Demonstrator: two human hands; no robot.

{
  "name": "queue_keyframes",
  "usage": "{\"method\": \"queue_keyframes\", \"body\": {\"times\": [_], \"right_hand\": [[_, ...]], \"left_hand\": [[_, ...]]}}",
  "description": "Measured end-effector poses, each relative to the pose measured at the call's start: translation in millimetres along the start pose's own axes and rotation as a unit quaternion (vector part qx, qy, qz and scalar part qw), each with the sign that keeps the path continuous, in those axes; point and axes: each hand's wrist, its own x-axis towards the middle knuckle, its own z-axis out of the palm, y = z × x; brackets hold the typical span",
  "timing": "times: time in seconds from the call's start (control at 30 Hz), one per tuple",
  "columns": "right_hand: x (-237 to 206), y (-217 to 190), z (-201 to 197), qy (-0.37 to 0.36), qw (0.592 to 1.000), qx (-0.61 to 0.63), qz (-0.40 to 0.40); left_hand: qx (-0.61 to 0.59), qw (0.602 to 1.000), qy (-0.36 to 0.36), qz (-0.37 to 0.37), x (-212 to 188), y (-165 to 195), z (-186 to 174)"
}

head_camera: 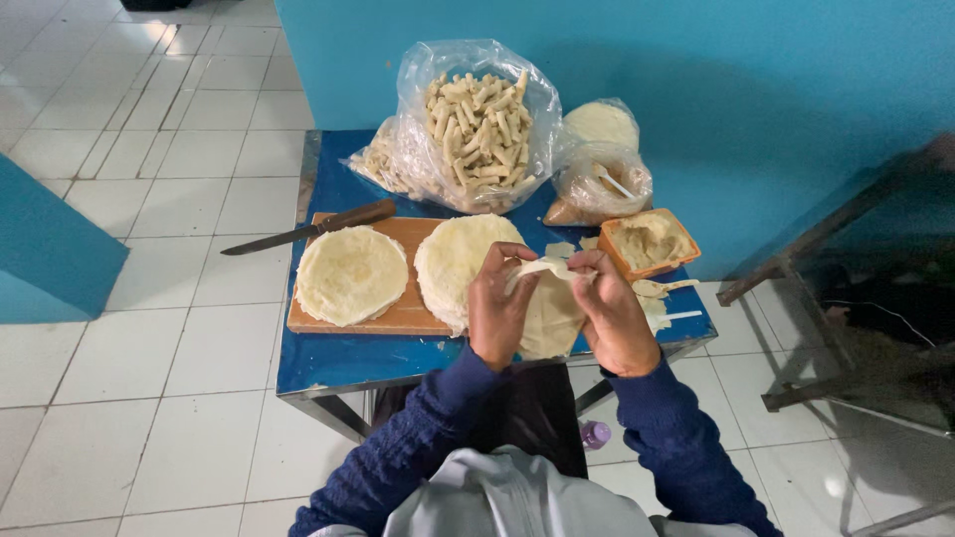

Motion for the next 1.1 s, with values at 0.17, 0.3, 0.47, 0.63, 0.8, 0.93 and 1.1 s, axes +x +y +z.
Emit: {"method": "queue_keyframes", "body": {"times": [0.17,0.3,0.47,0.63,0.8,0.93,1.1], "right_hand": [[7.2,-8.8,2.3,0.006,0.954,-0.282,-0.105],[15.5,-27.2,-5.5,0.035,0.931,-0.332,-0.147],[28.1,-48.3,-5.6,-0.001,0.97,-0.224,-0.095],[38.5,-71.5,-0.5,-0.021,0.941,-0.318,-0.114],[48.5,-75.8,26.6,-0.146,0.89,-0.385,-0.196],[67.6,-50.8,48.5,-0.163,0.897,-0.388,-0.14],[121.5,8.1,57.5,-0.127,0.866,-0.453,-0.169]], "left_hand": [[0.081,0.996,0.011,0.048,3.6,1.9,-19.7],[0.02,0.998,0.026,0.055,10.3,-5.0,-40.4],[-0.228,0.97,0.051,-0.069,11.0,0.2,-75.1],[-0.274,0.95,0.129,-0.073,-1.7,21.4,-132.3],[-0.279,0.941,0.182,-0.055,-20.0,27.9,-182.6],[-0.297,0.933,0.191,-0.075,-31.5,12.9,-201.9],[-0.328,0.917,0.208,-0.091,-42.0,-6.6,-214.4]]}}
